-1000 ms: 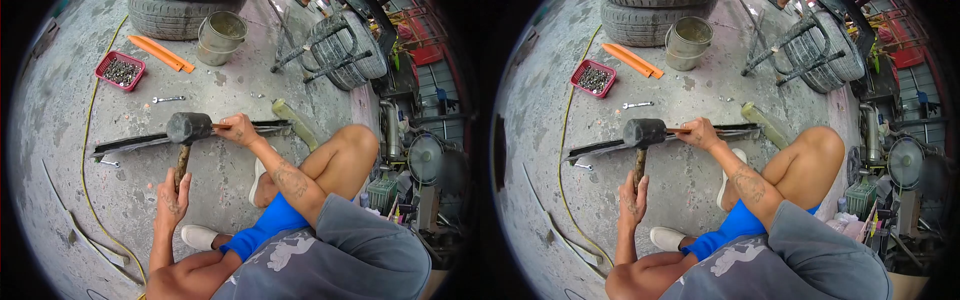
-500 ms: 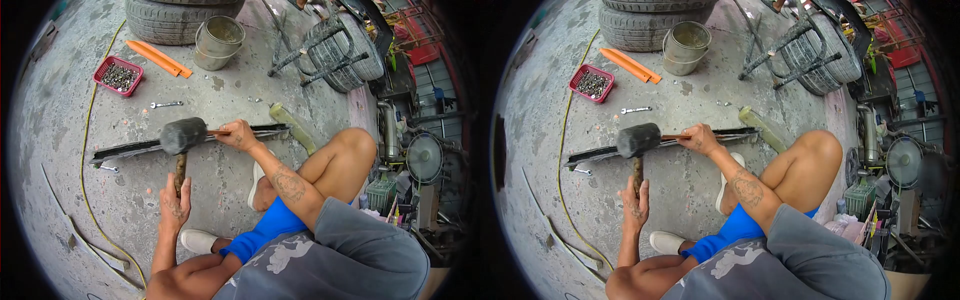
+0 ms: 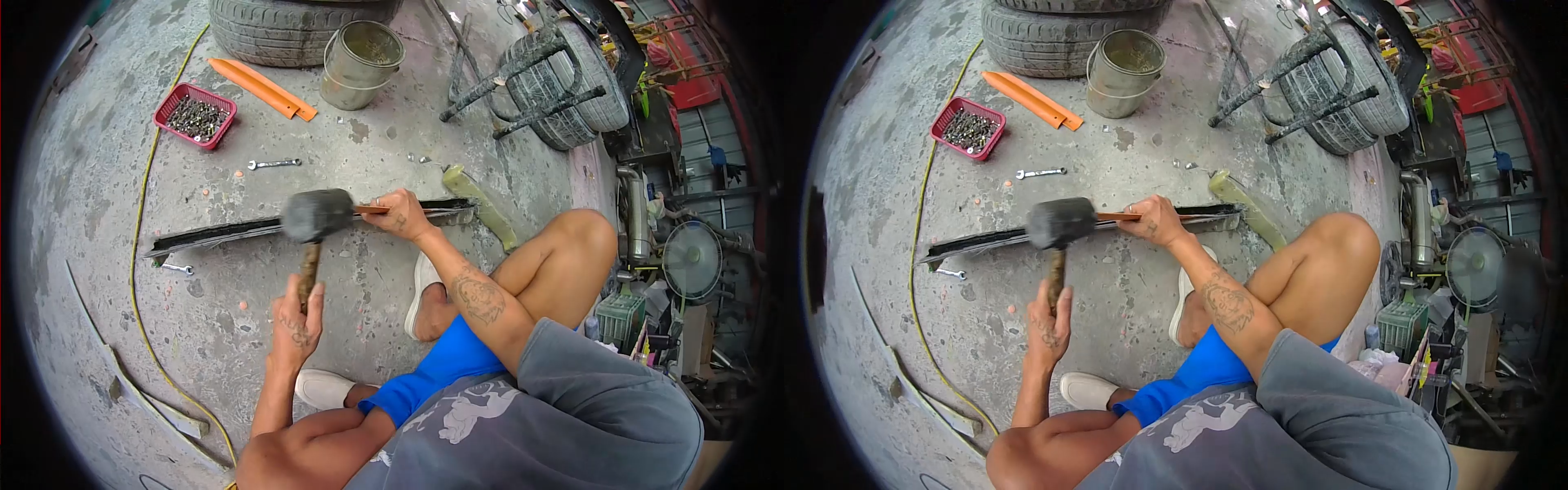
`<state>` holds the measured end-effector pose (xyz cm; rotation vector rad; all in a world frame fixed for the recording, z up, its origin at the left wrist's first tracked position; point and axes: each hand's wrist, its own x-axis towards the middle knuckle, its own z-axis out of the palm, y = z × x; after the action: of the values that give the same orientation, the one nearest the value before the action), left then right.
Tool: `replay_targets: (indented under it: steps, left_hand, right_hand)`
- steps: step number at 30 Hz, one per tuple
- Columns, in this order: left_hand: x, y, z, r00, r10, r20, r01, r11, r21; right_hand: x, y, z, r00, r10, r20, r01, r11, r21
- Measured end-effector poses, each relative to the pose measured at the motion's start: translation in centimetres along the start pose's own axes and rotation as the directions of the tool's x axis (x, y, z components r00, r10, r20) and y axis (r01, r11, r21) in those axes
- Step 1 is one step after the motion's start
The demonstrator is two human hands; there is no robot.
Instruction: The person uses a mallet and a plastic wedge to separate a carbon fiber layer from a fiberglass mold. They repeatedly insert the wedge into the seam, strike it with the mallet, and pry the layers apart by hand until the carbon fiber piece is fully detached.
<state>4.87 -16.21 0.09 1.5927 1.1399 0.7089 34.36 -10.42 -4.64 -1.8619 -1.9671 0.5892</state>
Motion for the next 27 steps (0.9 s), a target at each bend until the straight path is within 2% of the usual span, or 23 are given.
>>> replay_targets:
  steps: [3,5,9,13,18,19,20,22,23,26,27]
  left_hand:
    - [-0.2,0.0,-0.1,1.000,0.028,0.011,-0.029,1.000,0.009]
    - [-0.1,0.0,0.2,0.999,0.032,0.001,-0.032,0.999,-0.018]
    - [0.3,-0.3,0.3,0.995,0.063,0.072,-0.066,0.997,0.040]
    - [-0.5,-0.7,1.0,0.991,0.108,-0.075,-0.112,0.993,-0.046]
    - [0.1,-0.8,2.0,0.993,0.111,-0.051,-0.114,0.991,-0.066]
    - [0.2,-0.8,2.2,0.992,0.124,-0.022,-0.125,0.991,-0.049]
    - [0.2,-0.8,2.2,0.992,0.126,-0.016,-0.127,0.991,-0.050]
    - [0.5,-0.7,2.1,0.994,0.099,0.047,-0.100,0.995,0.011]
    - [0.5,-0.4,2.2,0.987,0.158,-0.021,-0.159,0.987,-0.020]
    - [0.2,-0.5,2.4,0.987,0.151,-0.049,-0.155,0.983,-0.096]
    - [0.5,-0.4,2.5,0.990,0.141,0.019,-0.141,0.989,-0.033]
  right_hand:
    - [0.0,0.8,0.5,0.993,-0.075,-0.088,0.083,0.993,0.087]
    - [-0.3,0.8,0.2,1.000,-0.030,-0.010,0.030,0.999,-0.028]
    - [-0.6,1.1,0.6,0.992,-0.103,-0.070,0.100,0.994,-0.047]
    - [-1.2,1.0,-0.6,0.998,-0.030,-0.061,0.028,0.999,-0.034]
    - [-1.0,1.2,-0.8,0.994,-0.065,-0.083,0.060,0.996,-0.067]
    - [-0.5,1.1,-0.9,0.952,-0.241,-0.187,0.236,0.971,-0.047]
    - [-0.2,1.0,-1.0,0.868,-0.402,-0.291,0.406,0.913,-0.048]
    - [-0.8,1.2,-1.1,0.906,-0.349,-0.238,0.349,0.936,-0.043]
    - [-0.9,1.5,-1.3,0.938,-0.297,-0.179,0.295,0.955,-0.038]
    - [-1.1,1.7,-0.9,0.935,-0.295,-0.198,0.282,0.955,-0.094]
    - [-1.0,1.8,-0.8,0.940,-0.275,-0.200,0.267,0.961,-0.067]
